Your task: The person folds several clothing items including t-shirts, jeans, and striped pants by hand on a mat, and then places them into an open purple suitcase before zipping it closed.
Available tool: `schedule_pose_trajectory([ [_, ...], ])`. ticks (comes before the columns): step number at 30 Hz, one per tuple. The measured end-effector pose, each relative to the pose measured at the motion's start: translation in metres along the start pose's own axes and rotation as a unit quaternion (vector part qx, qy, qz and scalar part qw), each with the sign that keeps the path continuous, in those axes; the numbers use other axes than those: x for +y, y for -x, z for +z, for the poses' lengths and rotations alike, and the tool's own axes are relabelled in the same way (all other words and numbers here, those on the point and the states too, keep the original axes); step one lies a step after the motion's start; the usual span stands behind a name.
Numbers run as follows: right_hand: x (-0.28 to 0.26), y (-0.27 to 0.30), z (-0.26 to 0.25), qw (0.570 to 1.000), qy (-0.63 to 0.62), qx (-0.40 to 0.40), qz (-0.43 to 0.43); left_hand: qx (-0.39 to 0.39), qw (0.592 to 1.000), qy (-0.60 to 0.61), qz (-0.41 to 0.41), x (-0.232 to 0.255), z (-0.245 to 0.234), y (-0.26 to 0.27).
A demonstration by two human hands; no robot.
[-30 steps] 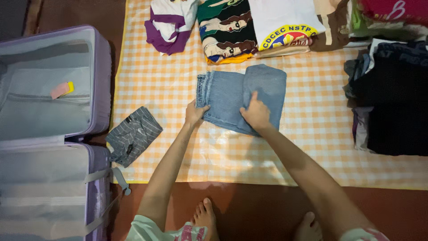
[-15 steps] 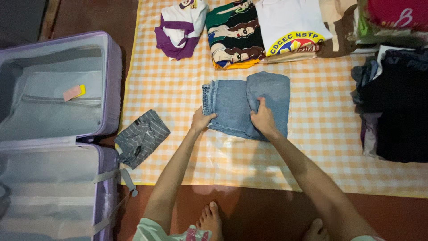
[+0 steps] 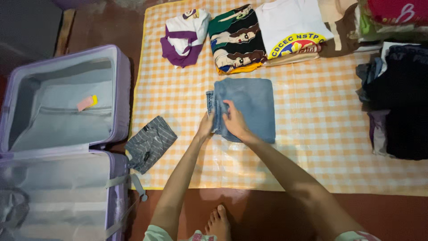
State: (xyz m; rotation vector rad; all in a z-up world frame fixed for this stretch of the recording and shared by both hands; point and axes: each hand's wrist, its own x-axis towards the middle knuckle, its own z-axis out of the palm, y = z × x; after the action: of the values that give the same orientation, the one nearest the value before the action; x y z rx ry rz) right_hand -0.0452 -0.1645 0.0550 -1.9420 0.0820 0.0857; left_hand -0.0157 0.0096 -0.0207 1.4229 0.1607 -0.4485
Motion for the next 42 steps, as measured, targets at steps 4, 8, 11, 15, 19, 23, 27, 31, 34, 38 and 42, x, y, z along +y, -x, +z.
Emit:
schedule_pose_trajectory([
  [4, 0.014, -0.006, -0.017, 0.977, -0.127, -0.156, -0.077, -0.052, 0.961, 0.260, -0.080, 0.026, 0.006, 0.010],
  [8, 0.027, 0.015, -0.076, 0.904, 0.351, 0.230, -0.083, 0.065, 0.991, -0.088, -0.072, 0.067, 0.033, 0.030],
  [11, 0.052, 0.010, -0.103, 0.895, 0.267, 0.343, 0.101, 0.092, 0.938, -0.319, 0.097, 0.079, 0.059, 0.049],
  [15, 0.067, -0.003, -0.114, 0.943, -0.096, 0.177, 0.266, 0.150, 0.869, -0.468, 0.052, 0.083, 0.084, 0.056],
  [19, 0.037, 0.001, -0.125, 0.898, -0.270, 0.042, 0.345, 0.194, 0.848, -0.492, -0.030, 0.085, 0.087, 0.044],
  [23, 0.056, 0.071, -0.079, 0.886, -0.349, 0.058, 0.299, 0.173, 0.831, -0.529, 0.015, 0.079, 0.069, 0.041],
  [27, 0.133, 0.143, -0.053, 0.863, -0.317, -0.034, 0.391, 0.028, 0.791, -0.582, 0.188, 0.068, 0.051, 0.048],
  [31, 0.166, 0.142, -0.102, 0.940, 0.172, 0.215, 0.201, 0.029, 0.730, -0.631, 0.261, 0.072, 0.051, 0.060],
  [34, 0.130, 0.111, -0.151, 0.964, 0.133, 0.197, 0.122, 0.068, 0.743, -0.650, 0.147, 0.081, 0.053, 0.061],
  [38, 0.070, 0.074, -0.149, 0.975, 0.142, 0.016, 0.170, 0.017, 0.797, -0.597, 0.093, 0.081, 0.050, 0.049],
  [42, 0.060, 0.047, -0.131, 0.964, 0.168, -0.031, 0.202, -0.014, 0.789, -0.599, 0.140, 0.075, 0.032, 0.029],
])
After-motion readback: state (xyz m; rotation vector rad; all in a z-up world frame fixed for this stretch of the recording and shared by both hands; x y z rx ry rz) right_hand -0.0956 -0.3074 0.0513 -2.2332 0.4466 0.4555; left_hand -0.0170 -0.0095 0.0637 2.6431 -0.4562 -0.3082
